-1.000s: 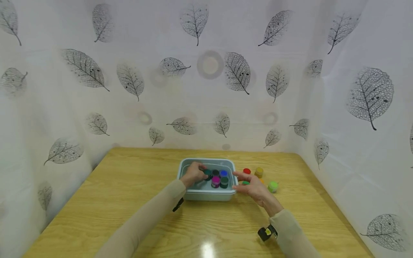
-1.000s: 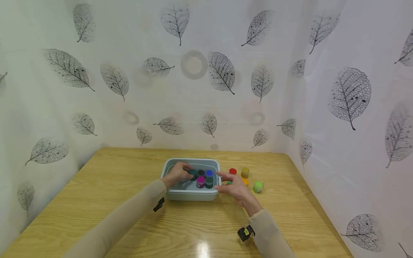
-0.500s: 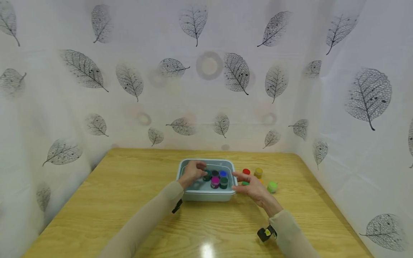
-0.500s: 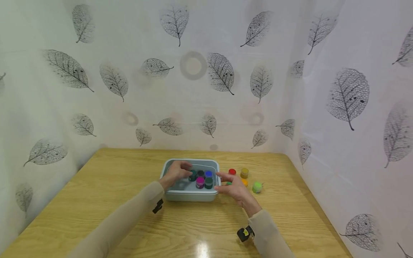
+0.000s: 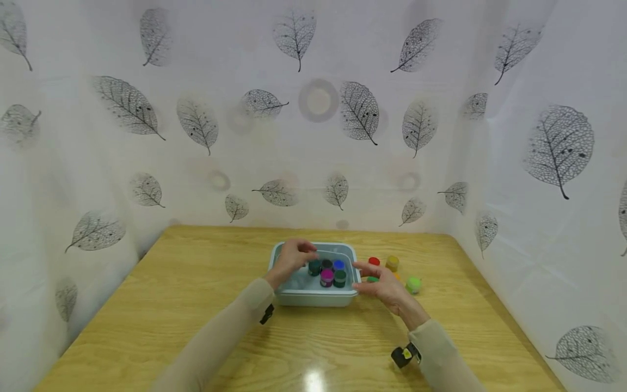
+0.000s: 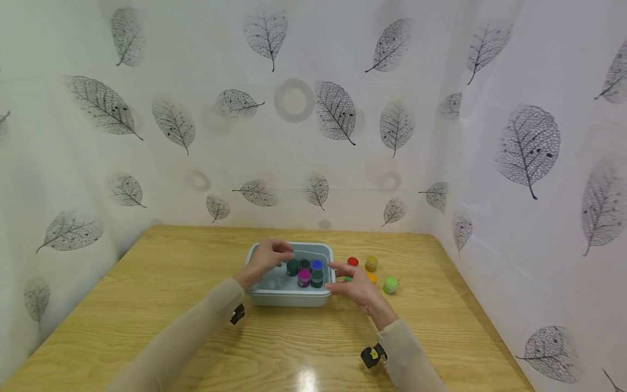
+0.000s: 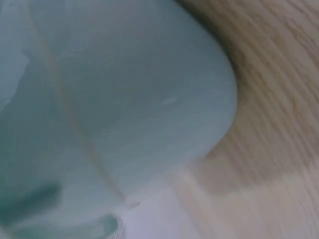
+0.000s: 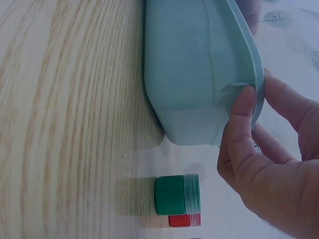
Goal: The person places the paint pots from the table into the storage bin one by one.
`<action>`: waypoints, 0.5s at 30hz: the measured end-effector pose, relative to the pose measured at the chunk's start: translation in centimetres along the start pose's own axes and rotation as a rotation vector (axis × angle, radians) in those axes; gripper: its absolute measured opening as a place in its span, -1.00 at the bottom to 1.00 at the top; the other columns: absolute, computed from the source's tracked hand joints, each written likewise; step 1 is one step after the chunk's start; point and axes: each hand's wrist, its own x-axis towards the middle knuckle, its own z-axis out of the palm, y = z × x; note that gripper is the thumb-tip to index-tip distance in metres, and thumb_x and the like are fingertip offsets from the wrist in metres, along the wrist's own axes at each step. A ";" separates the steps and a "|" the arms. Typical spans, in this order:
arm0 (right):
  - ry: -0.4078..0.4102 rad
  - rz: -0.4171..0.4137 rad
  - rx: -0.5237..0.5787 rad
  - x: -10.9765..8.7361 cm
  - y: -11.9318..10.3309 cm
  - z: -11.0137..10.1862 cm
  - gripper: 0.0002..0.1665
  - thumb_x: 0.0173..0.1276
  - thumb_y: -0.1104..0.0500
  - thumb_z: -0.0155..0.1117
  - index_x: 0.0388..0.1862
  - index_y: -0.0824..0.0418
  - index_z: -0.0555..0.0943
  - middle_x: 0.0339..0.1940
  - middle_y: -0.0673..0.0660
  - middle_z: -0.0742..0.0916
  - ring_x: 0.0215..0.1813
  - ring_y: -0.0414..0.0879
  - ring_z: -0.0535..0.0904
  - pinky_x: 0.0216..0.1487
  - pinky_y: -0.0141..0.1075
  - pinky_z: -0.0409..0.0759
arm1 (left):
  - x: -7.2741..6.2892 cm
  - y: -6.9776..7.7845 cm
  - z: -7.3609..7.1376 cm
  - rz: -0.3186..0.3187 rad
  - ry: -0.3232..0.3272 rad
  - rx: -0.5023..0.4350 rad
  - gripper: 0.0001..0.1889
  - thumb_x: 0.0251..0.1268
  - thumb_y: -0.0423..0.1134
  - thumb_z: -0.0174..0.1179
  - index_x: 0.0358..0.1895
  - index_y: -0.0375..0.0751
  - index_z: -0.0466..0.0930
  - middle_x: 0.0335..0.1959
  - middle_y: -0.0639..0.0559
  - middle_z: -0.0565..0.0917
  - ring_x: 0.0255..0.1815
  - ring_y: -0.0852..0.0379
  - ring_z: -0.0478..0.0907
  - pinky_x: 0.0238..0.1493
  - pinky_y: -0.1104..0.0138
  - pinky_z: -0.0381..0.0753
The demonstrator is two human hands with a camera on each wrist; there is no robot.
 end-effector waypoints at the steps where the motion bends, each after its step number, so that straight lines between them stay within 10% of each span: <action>1: 0.000 -0.002 0.001 0.0 0.0 0.0 -0.20 0.23 0.22 0.44 0.44 0.25 0.36 0.31 0.38 0.37 -0.02 -0.04 0.54 0.09 -0.09 0.62 | 0.0 0.0 -0.2 0.011 0.004 0.015 -0.84 0.20 -0.28 0.35 -0.17 -0.23 0.71 -0.26 -0.04 0.71 -0.30 0.02 0.59 -0.38 0.35 0.60; 15: 0.011 -0.010 -0.027 0.0 -0.2 0.2 -0.24 0.25 0.19 0.43 0.41 0.26 0.39 0.28 0.37 0.40 0.03 0.00 0.48 0.07 -0.11 0.62 | -1.4 -0.6 -3.4 0.070 0.068 -0.057 -0.88 0.29 -0.24 0.30 -0.18 -0.17 0.71 -0.29 -0.02 0.70 -0.33 0.13 0.60 -0.22 0.23 0.66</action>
